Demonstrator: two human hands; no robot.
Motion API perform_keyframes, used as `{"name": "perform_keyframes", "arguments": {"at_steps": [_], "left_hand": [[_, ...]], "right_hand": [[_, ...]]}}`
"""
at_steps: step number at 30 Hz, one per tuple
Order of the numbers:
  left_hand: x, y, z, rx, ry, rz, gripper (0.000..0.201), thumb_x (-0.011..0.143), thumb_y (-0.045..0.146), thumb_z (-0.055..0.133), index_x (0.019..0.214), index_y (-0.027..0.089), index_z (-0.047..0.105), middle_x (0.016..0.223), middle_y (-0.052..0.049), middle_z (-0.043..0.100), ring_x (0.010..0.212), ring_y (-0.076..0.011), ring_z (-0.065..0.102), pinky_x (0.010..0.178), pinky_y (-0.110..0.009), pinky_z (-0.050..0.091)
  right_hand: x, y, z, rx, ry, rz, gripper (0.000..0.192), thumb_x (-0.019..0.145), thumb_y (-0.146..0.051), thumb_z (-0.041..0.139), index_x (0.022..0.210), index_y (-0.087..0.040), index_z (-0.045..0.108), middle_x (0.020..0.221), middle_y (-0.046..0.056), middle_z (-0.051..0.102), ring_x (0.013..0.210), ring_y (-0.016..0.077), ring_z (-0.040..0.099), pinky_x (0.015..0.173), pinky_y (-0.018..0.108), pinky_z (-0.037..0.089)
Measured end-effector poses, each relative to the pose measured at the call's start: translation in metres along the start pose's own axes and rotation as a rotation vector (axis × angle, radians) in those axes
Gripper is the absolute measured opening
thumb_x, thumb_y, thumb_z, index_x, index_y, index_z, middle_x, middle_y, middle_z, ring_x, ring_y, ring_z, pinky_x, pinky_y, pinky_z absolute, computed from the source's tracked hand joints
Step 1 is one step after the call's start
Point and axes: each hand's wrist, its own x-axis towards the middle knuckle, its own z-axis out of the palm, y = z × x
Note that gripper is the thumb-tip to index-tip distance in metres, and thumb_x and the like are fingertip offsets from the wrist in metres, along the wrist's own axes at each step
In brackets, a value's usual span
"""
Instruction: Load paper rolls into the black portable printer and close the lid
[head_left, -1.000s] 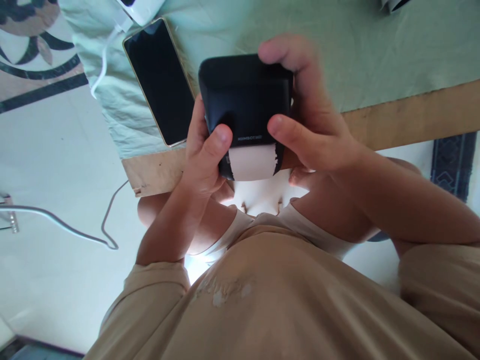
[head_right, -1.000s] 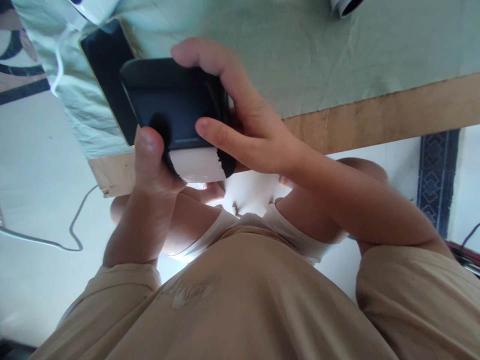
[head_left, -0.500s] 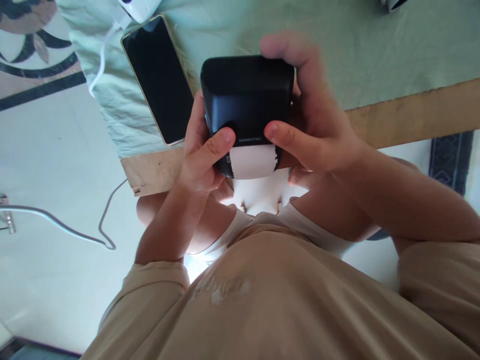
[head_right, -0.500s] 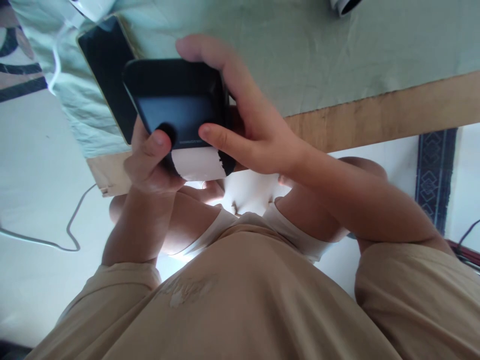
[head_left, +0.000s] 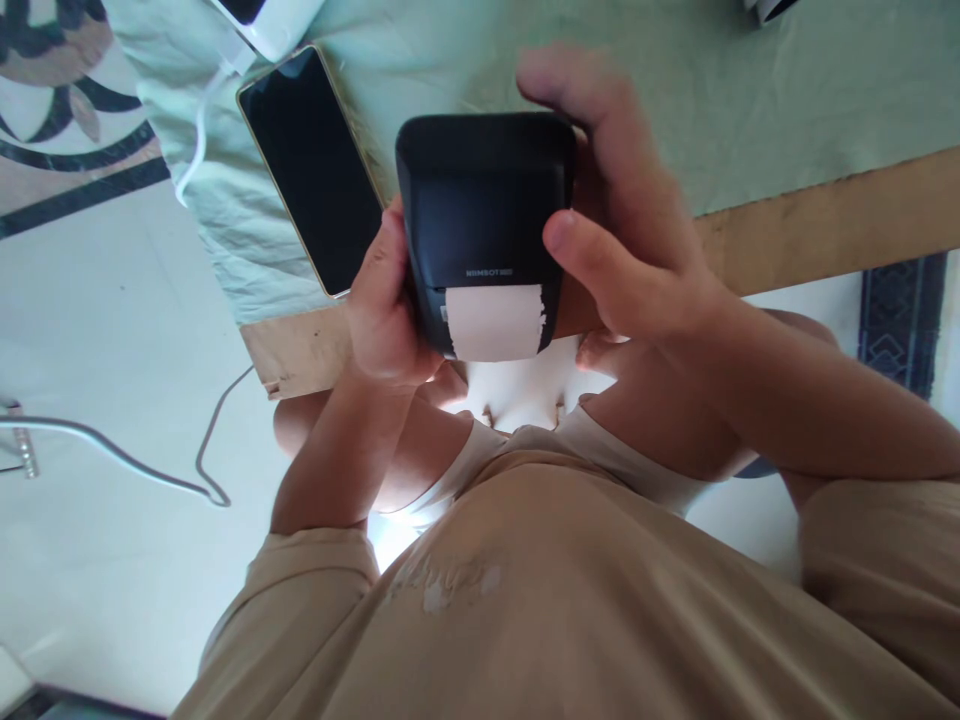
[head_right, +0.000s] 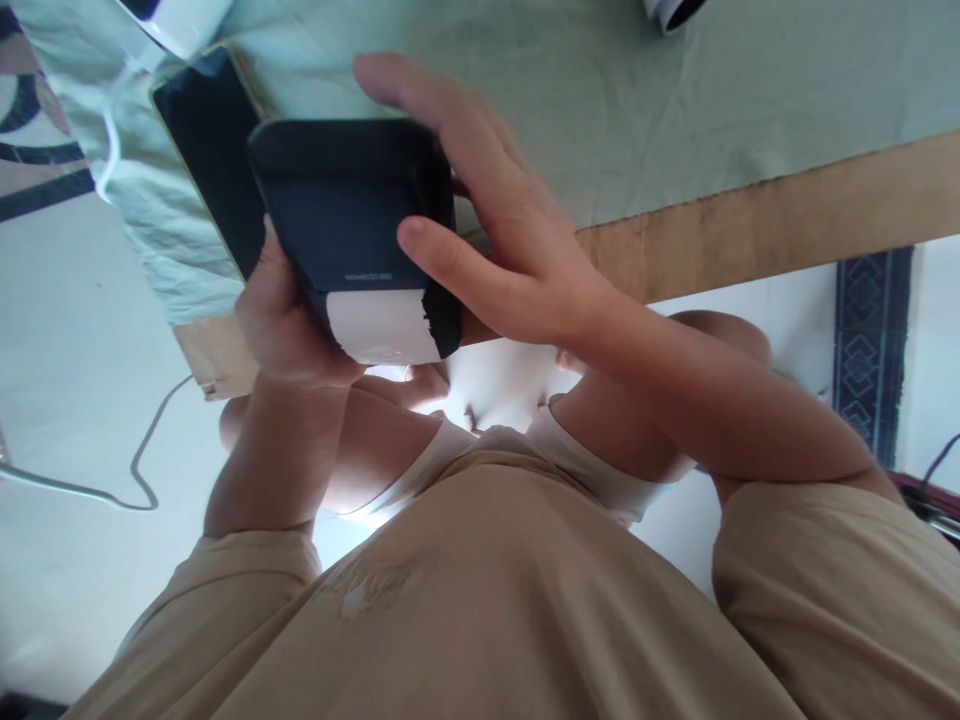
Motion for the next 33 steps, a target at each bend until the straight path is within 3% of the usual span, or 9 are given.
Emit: {"name": "perform_keyframes", "arguments": {"at_steps": [3, 11, 15, 18, 23, 26, 28, 31, 33], "left_hand": [[0.000, -0.001, -0.006, -0.011, -0.007, 0.034, 0.068, 0.072, 0.075, 0.097, 0.122, 0.032, 0.079, 0.126, -0.005, 0.082, 0.146, -0.0469, 0.061, 0.117, -0.062, 0.059], [0.001, 0.001, 0.004, 0.020, 0.168, 0.118, 0.023, 0.092, 0.051, 0.082, 0.091, 0.029, 0.075, 0.097, -0.004, 0.078, 0.125, -0.0356, 0.074, 0.097, -0.045, 0.068], [-0.002, 0.007, 0.008, 0.010, 0.161, 0.051, 0.015, 0.098, 0.044, 0.070, 0.100, 0.032, 0.078, 0.104, -0.004, 0.080, 0.149, -0.0371, 0.063, 0.113, -0.048, 0.064], [-0.005, 0.009, 0.011, -0.043, 0.051, 0.051, 0.032, 0.101, 0.053, 0.061, 0.112, 0.030, 0.080, 0.128, -0.004, 0.083, 0.169, -0.0399, 0.042, 0.128, -0.056, 0.055], [-0.004, -0.001, 0.008, -0.102, -0.145, 0.114, 0.079, 0.083, 0.069, 0.085, 0.150, 0.034, 0.063, 0.166, -0.001, 0.066, 0.176, -0.0406, 0.032, 0.130, -0.055, 0.054], [0.001, -0.006, -0.002, -0.016, -0.129, 0.195, 0.085, 0.078, 0.047, 0.099, 0.152, 0.032, 0.061, 0.161, -0.003, 0.068, 0.174, -0.0397, 0.038, 0.132, -0.050, 0.053], [0.005, -0.007, -0.008, 0.018, -0.135, 0.224, 0.091, 0.073, 0.038, 0.103, 0.153, 0.031, 0.060, 0.159, -0.004, 0.068, 0.175, -0.0406, 0.035, 0.131, -0.049, 0.053], [0.008, -0.008, -0.013, 0.076, -0.241, 0.261, 0.095, 0.069, 0.030, 0.106, 0.153, 0.032, 0.061, 0.161, -0.003, 0.067, 0.172, -0.0416, 0.039, 0.130, -0.049, 0.054], [0.010, -0.010, -0.014, 0.108, -0.308, 0.285, 0.084, 0.077, 0.030, 0.102, 0.153, 0.038, 0.065, 0.163, 0.001, 0.066, 0.162, -0.0371, 0.055, 0.130, -0.049, 0.054]], "right_hand": [[0.004, 0.004, -0.001, 0.126, -0.038, -0.126, 0.069, 0.103, -0.072, 0.047, 0.160, -0.033, 0.048, 0.174, 0.000, 0.051, 0.160, 0.0219, 0.055, 0.140, 0.040, 0.049], [0.009, 0.005, -0.006, 0.172, -0.139, -0.158, 0.080, 0.102, -0.067, 0.056, 0.166, -0.020, 0.043, 0.180, 0.011, 0.042, 0.173, 0.0241, 0.042, 0.150, 0.043, 0.036], [0.010, 0.011, -0.010, 0.166, -0.183, -0.190, 0.089, 0.099, -0.066, 0.067, 0.169, -0.019, 0.041, 0.182, 0.010, 0.039, 0.175, 0.0246, 0.038, 0.153, 0.041, 0.032], [0.011, 0.012, -0.012, 0.238, -0.151, -0.252, 0.084, 0.097, -0.059, 0.077, 0.166, -0.020, 0.048, 0.174, 0.007, 0.049, 0.167, 0.0228, 0.049, 0.146, 0.037, 0.042], [0.008, 0.003, -0.012, 0.219, 0.045, -0.154, 0.069, 0.105, -0.065, 0.066, 0.147, -0.009, 0.067, 0.149, 0.013, 0.063, 0.138, 0.0176, 0.064, 0.104, 0.026, 0.062], [0.007, -0.007, -0.013, 0.058, 0.146, -0.129, 0.061, 0.107, -0.065, 0.063, 0.137, -0.014, 0.076, 0.136, 0.009, 0.068, 0.134, 0.0158, 0.063, 0.099, 0.024, 0.059], [0.009, -0.016, -0.013, -0.050, 0.275, -0.060, 0.054, 0.110, -0.061, 0.057, 0.127, -0.015, 0.079, 0.120, 0.003, 0.072, 0.109, 0.0091, 0.065, 0.091, 0.023, 0.056], [0.018, -0.026, -0.011, -0.025, 0.530, 0.100, 0.072, 0.109, -0.073, 0.036, 0.116, -0.012, 0.074, 0.098, 0.000, 0.064, 0.069, 0.0004, 0.054, 0.070, 0.023, 0.050], [0.024, -0.027, -0.010, 0.117, 0.616, 0.125, 0.080, 0.102, -0.082, 0.019, 0.107, -0.016, 0.065, 0.086, -0.001, 0.056, 0.062, 0.0015, 0.052, 0.065, 0.024, 0.051]]}}
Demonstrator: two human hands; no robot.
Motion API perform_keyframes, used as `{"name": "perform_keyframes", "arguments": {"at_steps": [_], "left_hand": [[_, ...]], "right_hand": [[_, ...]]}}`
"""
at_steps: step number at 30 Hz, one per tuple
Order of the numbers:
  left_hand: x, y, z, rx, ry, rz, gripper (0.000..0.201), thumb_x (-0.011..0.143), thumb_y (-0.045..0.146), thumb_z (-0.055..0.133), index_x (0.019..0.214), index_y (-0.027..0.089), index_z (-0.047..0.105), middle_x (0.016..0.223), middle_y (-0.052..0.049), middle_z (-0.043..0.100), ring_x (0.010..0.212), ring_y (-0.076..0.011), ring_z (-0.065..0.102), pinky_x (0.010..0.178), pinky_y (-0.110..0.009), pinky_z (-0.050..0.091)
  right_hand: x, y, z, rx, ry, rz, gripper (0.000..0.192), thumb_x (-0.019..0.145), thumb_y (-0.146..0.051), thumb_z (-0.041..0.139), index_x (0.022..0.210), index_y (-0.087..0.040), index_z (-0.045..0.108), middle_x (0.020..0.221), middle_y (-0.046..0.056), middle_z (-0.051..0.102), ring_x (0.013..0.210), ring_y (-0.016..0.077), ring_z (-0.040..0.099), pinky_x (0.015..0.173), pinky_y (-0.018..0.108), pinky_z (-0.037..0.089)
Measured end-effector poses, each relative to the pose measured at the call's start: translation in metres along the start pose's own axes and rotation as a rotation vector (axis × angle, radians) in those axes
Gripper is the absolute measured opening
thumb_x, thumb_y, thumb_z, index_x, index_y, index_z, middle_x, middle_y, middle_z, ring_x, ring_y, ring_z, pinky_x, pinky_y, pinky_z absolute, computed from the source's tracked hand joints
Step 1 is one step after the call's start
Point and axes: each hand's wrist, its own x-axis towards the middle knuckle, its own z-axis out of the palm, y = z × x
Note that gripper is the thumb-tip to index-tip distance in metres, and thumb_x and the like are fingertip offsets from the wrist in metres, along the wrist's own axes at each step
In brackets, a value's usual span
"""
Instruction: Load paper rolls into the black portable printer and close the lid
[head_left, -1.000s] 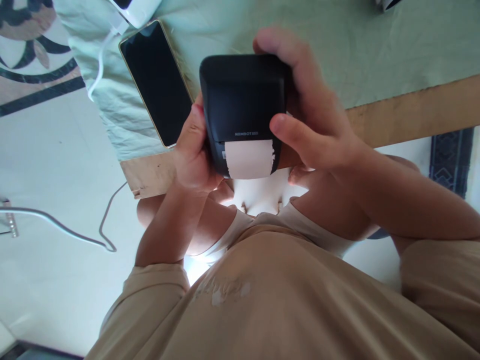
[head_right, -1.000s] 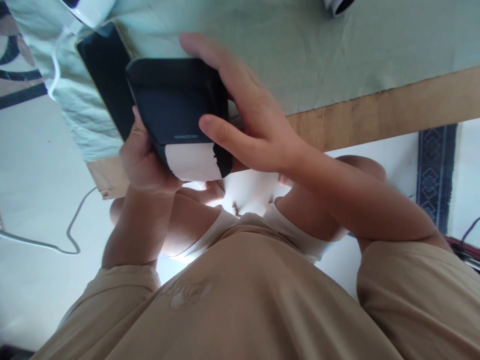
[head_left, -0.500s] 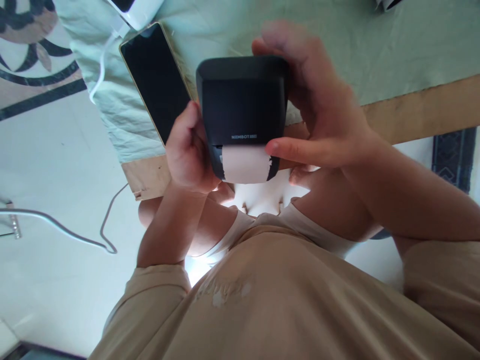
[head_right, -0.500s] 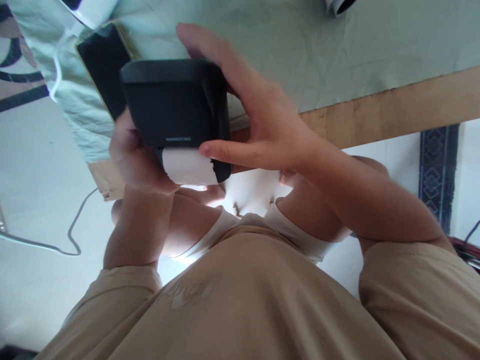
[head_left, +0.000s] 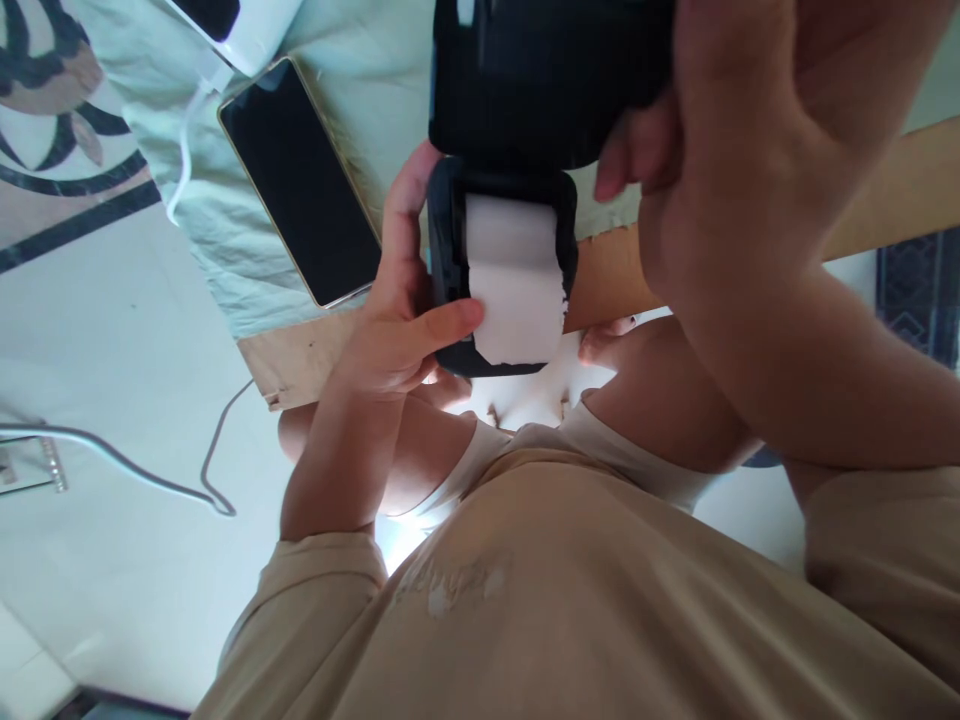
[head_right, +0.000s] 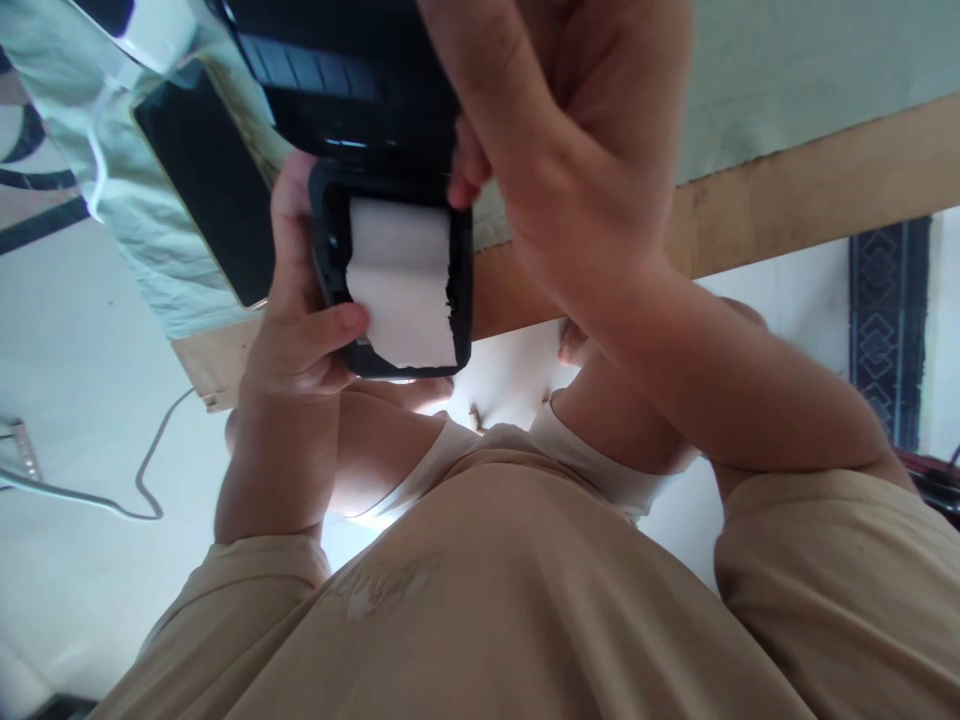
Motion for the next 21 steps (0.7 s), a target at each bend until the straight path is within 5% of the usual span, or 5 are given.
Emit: {"name": "perform_keyframes", "arguments": {"at_steps": [2, 4, 9, 16, 21], "left_hand": [[0.000, -0.004, 0.000, 0.000, -0.037, 0.055, 0.069, 0.088, 0.038, 0.096, 0.151, 0.044, 0.068, 0.162, 0.004, 0.067, 0.149, -0.0309, 0.067, 0.129, -0.049, 0.055], [0.001, -0.007, 0.001, -0.019, -0.048, 0.135, 0.060, 0.094, 0.053, 0.090, 0.150, 0.043, 0.071, 0.159, 0.004, 0.070, 0.147, -0.0296, 0.068, 0.130, -0.050, 0.054], [-0.001, -0.003, 0.009, -0.038, 0.062, 0.037, 0.051, 0.103, 0.054, 0.081, 0.150, 0.039, 0.069, 0.165, 0.002, 0.065, 0.171, -0.0324, 0.043, 0.139, -0.053, 0.044], [-0.003, 0.002, 0.010, -0.012, 0.146, -0.039, 0.075, 0.088, 0.059, 0.093, 0.153, 0.036, 0.063, 0.166, -0.004, 0.062, 0.176, -0.0388, 0.033, 0.132, -0.055, 0.053], [-0.005, 0.005, 0.009, -0.029, 0.111, -0.124, 0.084, 0.080, 0.045, 0.096, 0.154, 0.042, 0.058, 0.174, 0.003, 0.054, 0.172, -0.0405, 0.042, 0.125, -0.053, 0.060]], "right_hand": [[0.002, 0.003, 0.001, 0.108, -0.006, -0.003, 0.068, 0.100, -0.082, 0.015, 0.095, -0.025, 0.052, 0.077, -0.002, 0.050, 0.063, 0.0035, 0.055, 0.070, 0.026, 0.058], [0.000, 0.007, -0.003, 0.060, -0.045, -0.042, 0.053, 0.105, -0.073, 0.032, 0.088, -0.026, 0.049, 0.076, -0.003, 0.050, 0.066, 0.0031, 0.056, 0.075, 0.025, 0.059], [-0.008, 0.005, -0.014, -0.637, -0.391, -0.213, 0.038, 0.104, -0.050, 0.049, 0.107, -0.018, 0.070, 0.094, 0.001, 0.068, 0.076, 0.0082, 0.061, 0.080, 0.030, 0.053], [-0.010, -0.029, -0.010, -1.069, -0.747, -0.070, 0.044, 0.108, -0.039, 0.038, 0.126, -0.034, 0.078, 0.125, -0.005, 0.080, 0.109, 0.0202, 0.073, 0.072, 0.034, 0.025], [-0.010, -0.043, -0.012, -1.190, -0.853, 0.003, 0.039, 0.110, -0.042, 0.041, 0.123, -0.037, 0.078, 0.126, -0.004, 0.080, 0.094, 0.0207, 0.069, 0.072, 0.033, 0.025]]}}
